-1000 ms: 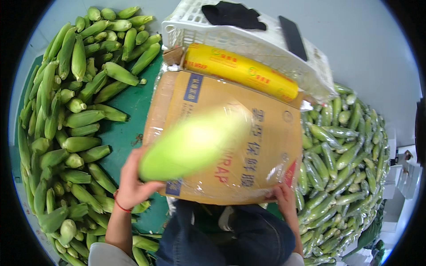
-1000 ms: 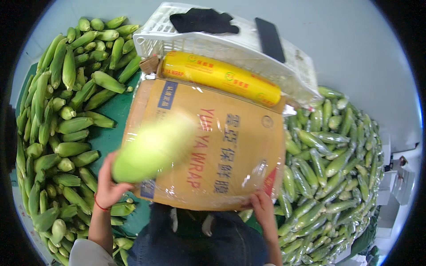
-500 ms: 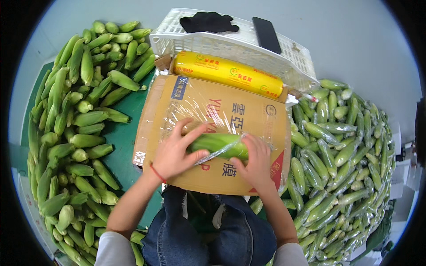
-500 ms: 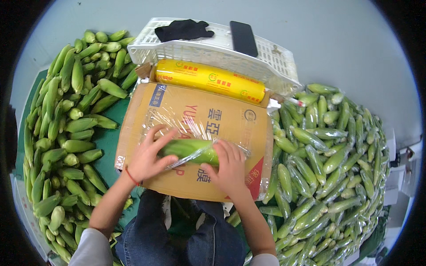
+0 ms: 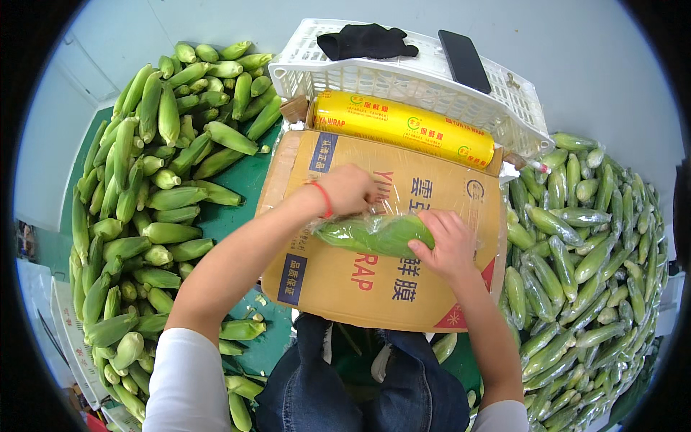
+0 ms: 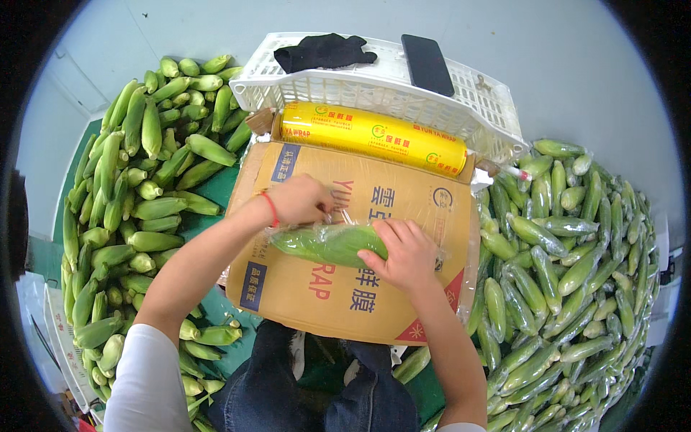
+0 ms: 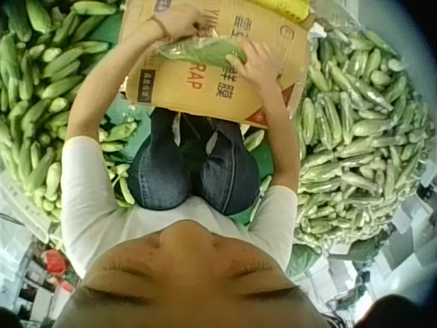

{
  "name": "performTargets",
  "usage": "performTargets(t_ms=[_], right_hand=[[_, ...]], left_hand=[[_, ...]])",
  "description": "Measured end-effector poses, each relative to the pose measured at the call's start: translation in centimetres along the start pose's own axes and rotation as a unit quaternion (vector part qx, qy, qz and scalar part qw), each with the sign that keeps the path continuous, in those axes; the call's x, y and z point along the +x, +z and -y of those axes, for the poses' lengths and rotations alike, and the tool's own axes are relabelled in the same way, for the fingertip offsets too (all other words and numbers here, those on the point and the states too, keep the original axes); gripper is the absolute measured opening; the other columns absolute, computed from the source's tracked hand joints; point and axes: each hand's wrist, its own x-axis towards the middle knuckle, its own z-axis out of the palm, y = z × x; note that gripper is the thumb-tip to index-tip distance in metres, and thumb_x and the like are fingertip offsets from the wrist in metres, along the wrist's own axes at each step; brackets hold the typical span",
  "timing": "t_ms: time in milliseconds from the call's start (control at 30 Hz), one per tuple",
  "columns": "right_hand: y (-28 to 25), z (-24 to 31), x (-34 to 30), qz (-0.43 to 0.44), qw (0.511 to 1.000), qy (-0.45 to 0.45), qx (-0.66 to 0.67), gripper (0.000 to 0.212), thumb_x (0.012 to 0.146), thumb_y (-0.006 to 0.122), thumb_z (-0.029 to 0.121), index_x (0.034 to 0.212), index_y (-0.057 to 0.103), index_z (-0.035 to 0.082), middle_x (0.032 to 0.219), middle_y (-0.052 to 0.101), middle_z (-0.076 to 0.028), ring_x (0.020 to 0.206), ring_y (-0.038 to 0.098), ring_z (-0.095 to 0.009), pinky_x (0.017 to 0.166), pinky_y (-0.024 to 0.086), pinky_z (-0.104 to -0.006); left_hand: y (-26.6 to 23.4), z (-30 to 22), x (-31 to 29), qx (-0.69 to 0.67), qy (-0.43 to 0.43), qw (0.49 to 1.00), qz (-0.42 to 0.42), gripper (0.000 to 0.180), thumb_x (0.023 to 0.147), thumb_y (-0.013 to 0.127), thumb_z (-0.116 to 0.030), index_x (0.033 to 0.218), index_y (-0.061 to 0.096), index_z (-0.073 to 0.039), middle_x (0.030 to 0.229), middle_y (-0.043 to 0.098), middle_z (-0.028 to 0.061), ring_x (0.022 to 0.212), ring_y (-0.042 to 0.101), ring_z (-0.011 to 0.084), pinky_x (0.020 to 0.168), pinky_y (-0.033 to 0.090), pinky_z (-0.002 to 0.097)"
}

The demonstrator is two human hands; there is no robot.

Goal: The person wraps ears of corn in plastic film by hand, taking each cob from a pile, wrapping it using a roll of film on a cardboard box, and placing it onto another pile.

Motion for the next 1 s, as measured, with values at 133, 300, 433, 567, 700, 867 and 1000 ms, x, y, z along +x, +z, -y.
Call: performTargets(t_ms=[133, 300, 433, 567, 700, 867, 1000], right_hand=[[-1.8, 2.3, 1.3, 0.227, 0.963, 0.141, -0.009, 0.043, 0.085, 0.061, 0.049, 0.092, 0.064, 0.006, 0.093, 0.066, -0.013, 0.082, 0.065, -0.032, 0.065, 0.052, -0.0428], [-3.3, 6.4, -0.9, 0.317, 0.932, 0.174, 0.026, 0.051, 0.088, 0.056, 0.054, 0.099, 0.06, 0.004, 0.106, 0.061, -0.017, 0.08, 0.066, -0.035, 0.064, 0.053, -0.0471], [-2.5, 5.7, 0.3, 0.17, 0.985, 0.004, -0.041, 0.059, 0.077, 0.067, 0.053, 0.112, 0.057, 0.007, 0.119, 0.054, -0.015, 0.095, 0.063, -0.031, 0.076, 0.052, -0.0435], [-0.4, 3.6, 5.2, 0.078, 0.966, -0.154, -0.194, 0.067, 0.066, 0.076, 0.05, 0.116, 0.056, 0.011, 0.113, 0.057, -0.01, 0.107, 0.058, -0.027, 0.083, 0.05, -0.0399], [1.7, 1.7, 8.5, 0.224, 0.969, -0.077, -0.066, 0.065, 0.064, 0.078, 0.049, 0.114, 0.057, 0.013, 0.102, 0.065, -0.012, 0.095, 0.063, -0.029, 0.07, 0.052, -0.0408], [-1.4, 4.4, 4.2, 0.365, 0.925, -0.075, 0.066, 0.063, 0.069, 0.074, 0.054, 0.114, 0.057, 0.013, 0.088, 0.066, -0.014, 0.076, 0.066, -0.032, 0.062, 0.052, -0.0441], [-5.7, 9.6, 0.4, 0.63, 0.765, 0.003, 0.131, 0.066, 0.074, 0.072, 0.05, 0.129, 0.053, 0.021, 0.108, 0.065, -0.01, 0.096, 0.065, -0.029, 0.078, 0.053, -0.04]], left_hand=[[0.9, -2.9, -2.7, -0.051, -0.041, 0.998, -0.001, 0.026, 0.079, 0.06, -0.017, 0.103, 0.068, -0.009, 0.08, 0.067, 0.0199, 0.074, 0.064, 0.0393, 0.069, 0.051, 0.0472], [4.1, -9.1, -11.9, -0.053, -0.036, 0.995, -0.074, 0.062, 0.085, 0.06, -0.031, 0.139, 0.042, -0.007, 0.133, 0.048, 0.0255, 0.118, 0.05, 0.0444, 0.098, 0.043, 0.0458], [5.3, -5.5, -7.6, 0.175, -0.061, 0.966, -0.179, 0.08, 0.085, 0.059, -0.052, 0.137, 0.04, 0.004, 0.142, 0.039, 0.0267, 0.135, 0.035, 0.0386, 0.11, 0.031, 0.0441], [-0.7, 1.1, 1.0, 0.116, -0.054, 0.979, -0.156, 0.063, 0.084, 0.065, -0.03, 0.13, 0.045, 0.009, 0.137, 0.043, 0.0295, 0.125, 0.047, 0.0379, 0.104, 0.04, 0.0399], [-0.9, 2.6, 4.9, 0.205, -0.069, 0.974, 0.066, 0.049, 0.081, 0.067, -0.028, 0.114, 0.055, 0.007, 0.126, 0.052, 0.0255, 0.114, 0.056, 0.0364, 0.096, 0.047, 0.0398], [-1.3, 0.5, 5.1, 0.2, -0.082, 0.971, 0.106, 0.046, 0.079, 0.069, -0.025, 0.111, 0.057, 0.007, 0.122, 0.056, 0.0228, 0.111, 0.058, 0.0352, 0.092, 0.049, 0.0403], [-1.3, 2.1, 2.8, 0.114, -0.051, 0.992, 0.009, 0.05, 0.079, 0.072, -0.028, 0.116, 0.059, 0.002, 0.128, 0.054, 0.0195, 0.113, 0.057, 0.0344, 0.094, 0.047, 0.0401]])
